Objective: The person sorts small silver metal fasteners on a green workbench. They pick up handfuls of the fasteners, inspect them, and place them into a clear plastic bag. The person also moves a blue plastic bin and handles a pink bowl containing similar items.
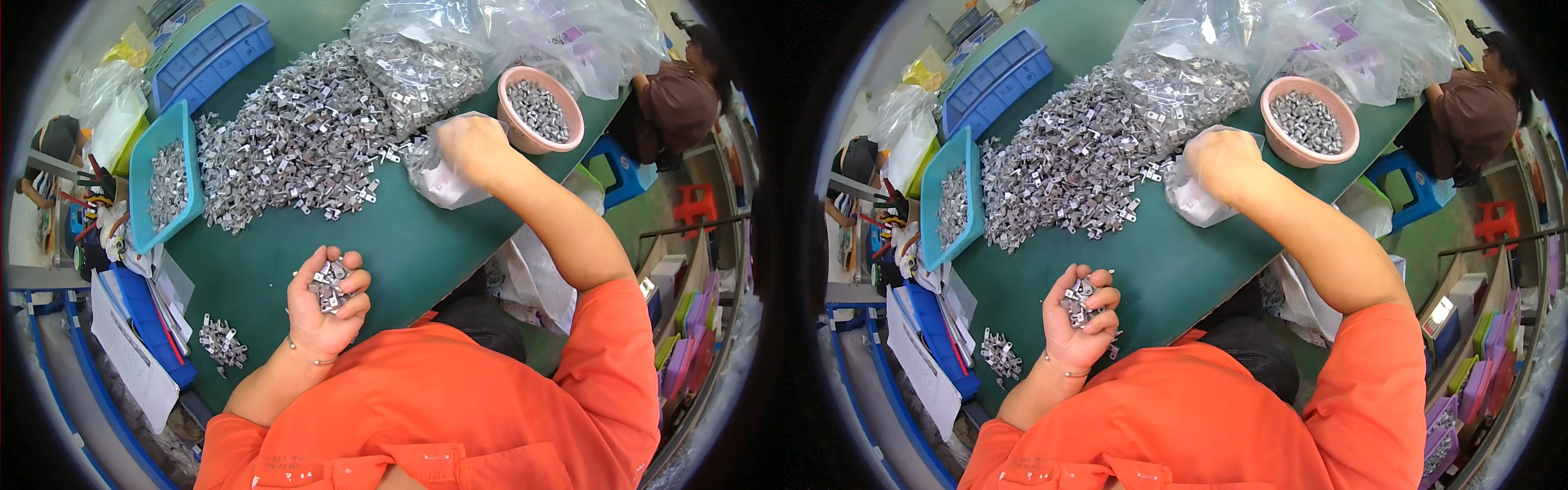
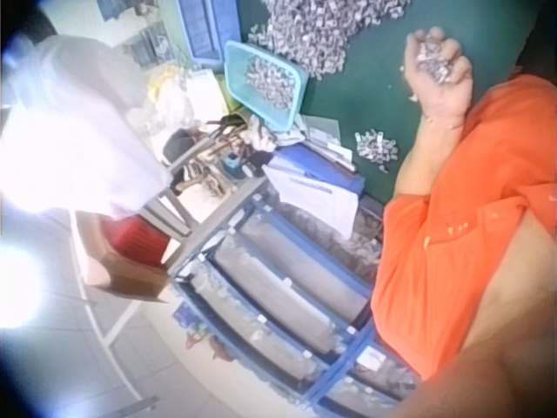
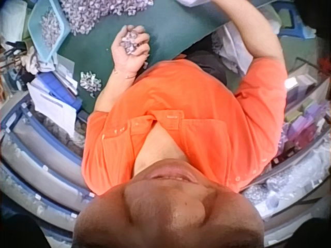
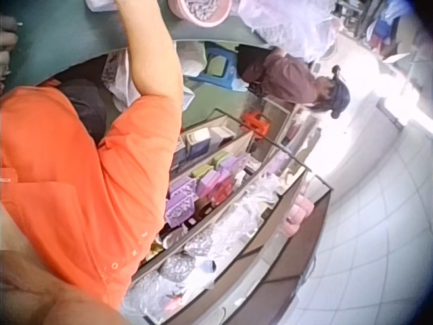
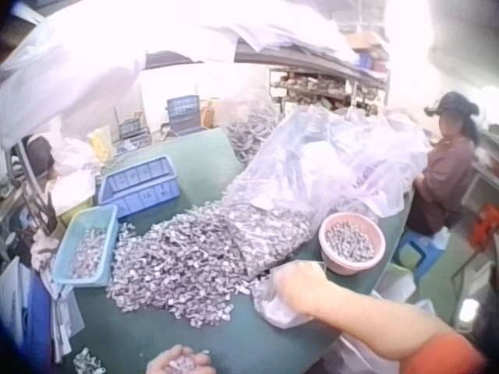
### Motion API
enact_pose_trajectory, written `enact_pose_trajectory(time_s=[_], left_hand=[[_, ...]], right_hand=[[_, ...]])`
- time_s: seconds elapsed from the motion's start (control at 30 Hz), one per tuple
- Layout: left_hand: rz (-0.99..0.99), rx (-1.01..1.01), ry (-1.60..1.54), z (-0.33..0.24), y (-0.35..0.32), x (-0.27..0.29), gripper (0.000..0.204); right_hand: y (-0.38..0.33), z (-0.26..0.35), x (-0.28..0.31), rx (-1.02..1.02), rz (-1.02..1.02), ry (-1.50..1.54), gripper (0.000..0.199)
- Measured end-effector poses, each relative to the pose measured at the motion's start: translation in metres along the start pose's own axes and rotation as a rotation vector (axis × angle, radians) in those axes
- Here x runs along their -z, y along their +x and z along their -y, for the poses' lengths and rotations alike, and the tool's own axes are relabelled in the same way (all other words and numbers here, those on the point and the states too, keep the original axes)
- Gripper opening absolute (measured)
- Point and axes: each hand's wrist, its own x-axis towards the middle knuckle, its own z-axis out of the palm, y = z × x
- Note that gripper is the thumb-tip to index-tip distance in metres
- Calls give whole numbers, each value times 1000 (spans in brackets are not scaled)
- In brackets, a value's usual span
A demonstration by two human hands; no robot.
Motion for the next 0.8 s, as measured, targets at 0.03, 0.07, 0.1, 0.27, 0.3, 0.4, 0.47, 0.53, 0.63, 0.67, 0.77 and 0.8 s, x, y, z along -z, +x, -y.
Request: enact_pose_trajectory(time_s=[0.03, 0.07, 0.1, 0.27, 0.3, 0.4, 0.47, 0.53, 0.63, 0.67, 0.77, 0.8], left_hand=[[10, 4, 7, 0, 0, 1, 17], [21, 8, 15, 0, 0, 3, 18], [31, 10, 22, 0, 1, 5, 19], [8, 14, 30, 3, 0, 4, 19], [3, 15, 30, 4, -1, 3, 18], [-1, 14, 46, 5, -4, 1, 18], [11, 16, 62, 5, -7, -1, 18], [39, 8, 62, 1, -7, 3, 18], [23, 14, 67, -2, -8, -1, 18], [4, 20, 76, -2, -8, -5, 18], [65, 53, 76, -3, -4, -1, 18], [81, 45, 73, -4, -4, 0, 17]], right_hand=[[-2, 2, 6, 10, -2, 9, 17], [-3, 4, 9, 21, -4, 18, 18], [-2, 4, 6, 23, -14, 11, 18], [-1, 3, -20, 18, -107, -71, 20], [-1, 3, -19, 20, -75, -85, 20], [3, 5, -9, 19, 18, -93, 20], [7, 5, -3, 4, 92, -57, 20], [6, -2, -5, 73, 73, -94, 20], [-5, -2, 10, 100, 127, 117, 16], [-12, -8, 10, 110, 76, 202, 15], [-34, -5, 27, 157, -179, 513, 11], [-39, 1, 31, 170, -288, 591, 10]])
